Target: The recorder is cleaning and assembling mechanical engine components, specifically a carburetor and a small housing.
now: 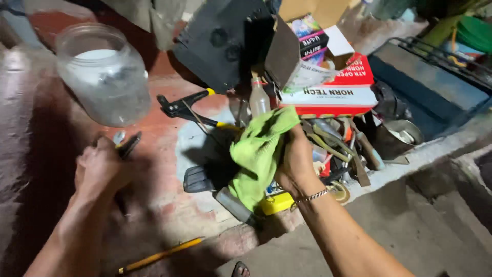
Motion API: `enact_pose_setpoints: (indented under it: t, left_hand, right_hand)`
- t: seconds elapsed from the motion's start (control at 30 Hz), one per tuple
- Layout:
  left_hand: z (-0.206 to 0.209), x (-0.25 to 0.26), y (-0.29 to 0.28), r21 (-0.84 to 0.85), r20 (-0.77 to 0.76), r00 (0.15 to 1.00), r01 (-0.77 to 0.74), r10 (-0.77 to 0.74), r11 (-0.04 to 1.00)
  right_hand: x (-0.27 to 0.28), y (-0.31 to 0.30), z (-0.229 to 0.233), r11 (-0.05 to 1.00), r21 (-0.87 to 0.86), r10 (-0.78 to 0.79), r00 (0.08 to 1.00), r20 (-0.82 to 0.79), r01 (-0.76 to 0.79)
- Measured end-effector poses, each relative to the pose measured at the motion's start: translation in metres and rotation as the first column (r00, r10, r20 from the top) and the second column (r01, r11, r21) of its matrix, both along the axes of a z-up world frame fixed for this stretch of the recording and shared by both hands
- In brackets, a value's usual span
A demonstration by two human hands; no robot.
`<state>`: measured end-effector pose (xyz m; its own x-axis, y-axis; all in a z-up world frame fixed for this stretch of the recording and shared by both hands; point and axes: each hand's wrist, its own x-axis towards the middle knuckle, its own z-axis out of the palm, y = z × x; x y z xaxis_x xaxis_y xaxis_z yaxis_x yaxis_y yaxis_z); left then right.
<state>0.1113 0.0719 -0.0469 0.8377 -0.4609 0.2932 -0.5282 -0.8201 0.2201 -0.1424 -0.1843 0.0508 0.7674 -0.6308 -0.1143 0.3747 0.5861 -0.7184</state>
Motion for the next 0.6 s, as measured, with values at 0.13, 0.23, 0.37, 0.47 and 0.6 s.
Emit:
enact_pose_setpoints:
  t: [0.13,0.23,0.37,0.47,0.6]
  left_hand:
    - [0.014,0.006,-0.056,0.047,0.194,0.979,0.062,-0.07,0.997]
    - [-0.04,0.024,-0.118,-0.052,0.028,0.977,0.213,-0.212,0.976]
    - [-0.091,0.024,-0.195,-0.375,-0.693,0.665,-0.003,-0.278,0.927]
    - [-0.115,0.012,-0.222,-0.396,-0.82,0.509,-0.173,-0.262,0.902]
    - [-0.149,0.011,-0.248,-0.438,-0.801,0.517,-0.167,-0.3,0.883]
  right_hand:
    - [0.002,0.007,0.035,0.986,-0.085,-0.146,0.989,-0.034,0.143]
    - [0.008,0.003,0.04,0.977,-0.066,-0.207,0.976,-0.063,0.203]
    - [0.012,0.009,0.051,0.974,-0.112,-0.195,0.981,0.025,0.196]
    - [-0.002,0.005,0.059,0.961,-0.099,-0.255,0.966,0.031,0.257]
    - [-0.011,0.002,0.061,0.934,-0.062,-0.354,0.934,-0.048,0.351]
